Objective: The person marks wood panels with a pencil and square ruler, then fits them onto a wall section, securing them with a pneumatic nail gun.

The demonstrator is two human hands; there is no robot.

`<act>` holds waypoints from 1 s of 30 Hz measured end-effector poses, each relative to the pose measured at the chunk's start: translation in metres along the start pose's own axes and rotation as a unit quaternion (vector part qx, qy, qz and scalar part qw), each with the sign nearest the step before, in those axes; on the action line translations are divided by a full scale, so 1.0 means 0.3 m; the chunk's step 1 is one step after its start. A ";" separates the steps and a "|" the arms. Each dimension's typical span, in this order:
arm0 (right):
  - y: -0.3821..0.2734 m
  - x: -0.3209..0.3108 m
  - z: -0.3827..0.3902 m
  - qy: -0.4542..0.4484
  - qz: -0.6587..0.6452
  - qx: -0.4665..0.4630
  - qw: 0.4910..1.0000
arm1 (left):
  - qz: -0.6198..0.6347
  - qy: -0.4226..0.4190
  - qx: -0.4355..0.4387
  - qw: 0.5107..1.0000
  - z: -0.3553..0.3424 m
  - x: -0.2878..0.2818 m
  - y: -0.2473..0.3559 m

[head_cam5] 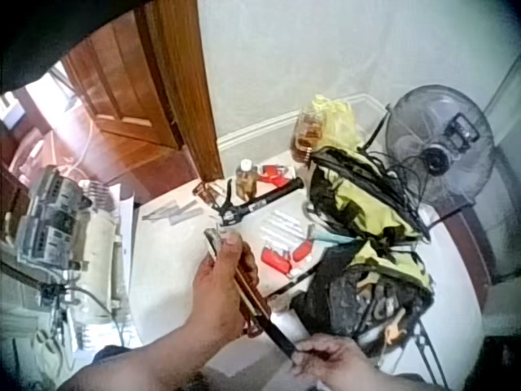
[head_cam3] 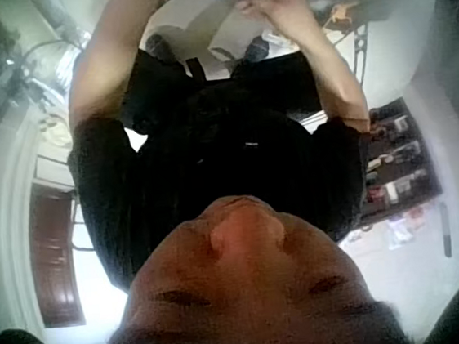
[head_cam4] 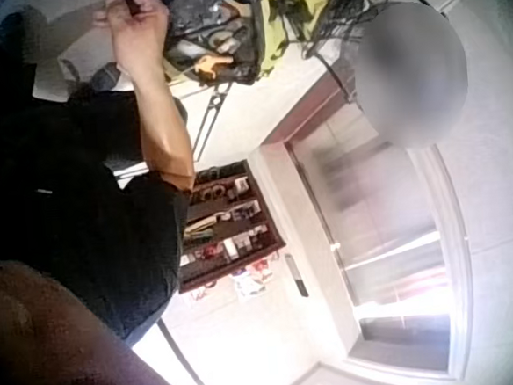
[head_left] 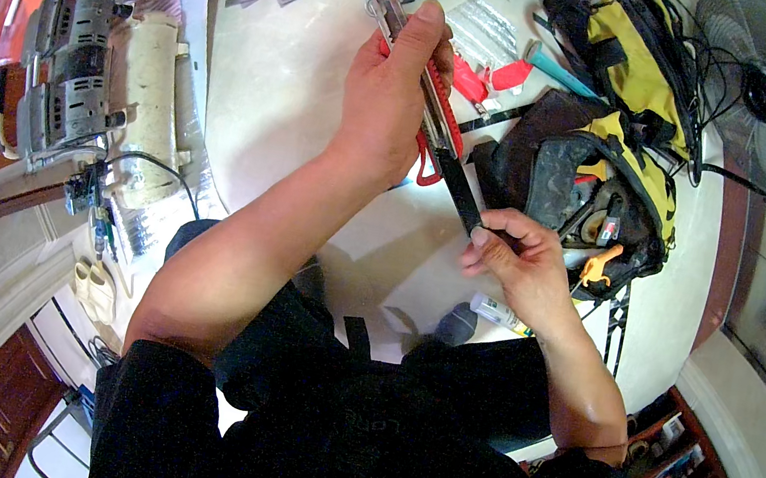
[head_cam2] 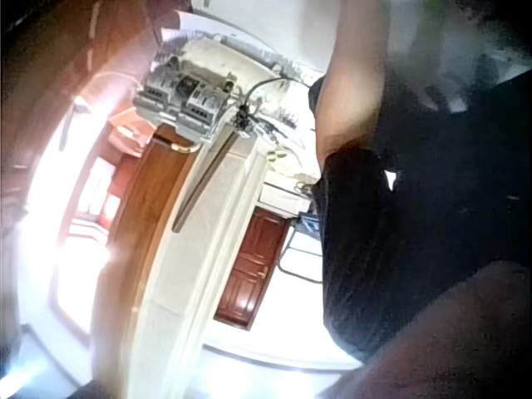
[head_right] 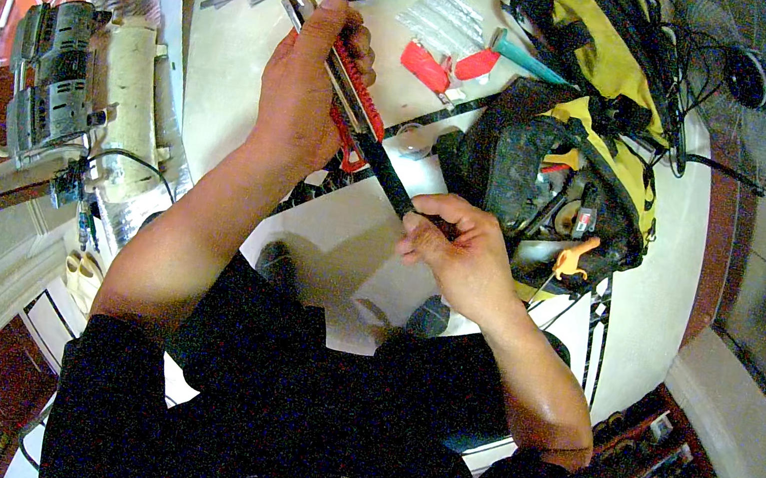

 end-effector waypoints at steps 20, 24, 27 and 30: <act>-0.034 -0.003 -0.010 0.006 -0.049 0.016 0.999 | 0.036 -0.074 -0.034 0.996 -0.011 0.000 -0.020; -0.019 0.005 -0.010 0.044 -0.018 -0.036 0.998 | 0.057 -0.081 -0.041 0.994 -0.008 0.013 -0.021; -0.031 0.010 -0.007 0.050 0.011 -0.073 0.996 | 0.099 -0.061 -0.070 0.991 -0.015 0.003 -0.026; -0.029 -0.011 -0.001 0.023 -0.006 -0.050 0.998 | 0.114 -0.051 -0.093 0.988 -0.016 -0.007 -0.015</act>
Point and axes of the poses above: each hand's wrist, its own z-axis away from the middle knuckle, its own x-axis out of the palm, y = z × x, the point moved 3 cm from there along -z, towards the middle knuckle, and after that the axes turned 2 degrees about x, right-handed, at the moved point
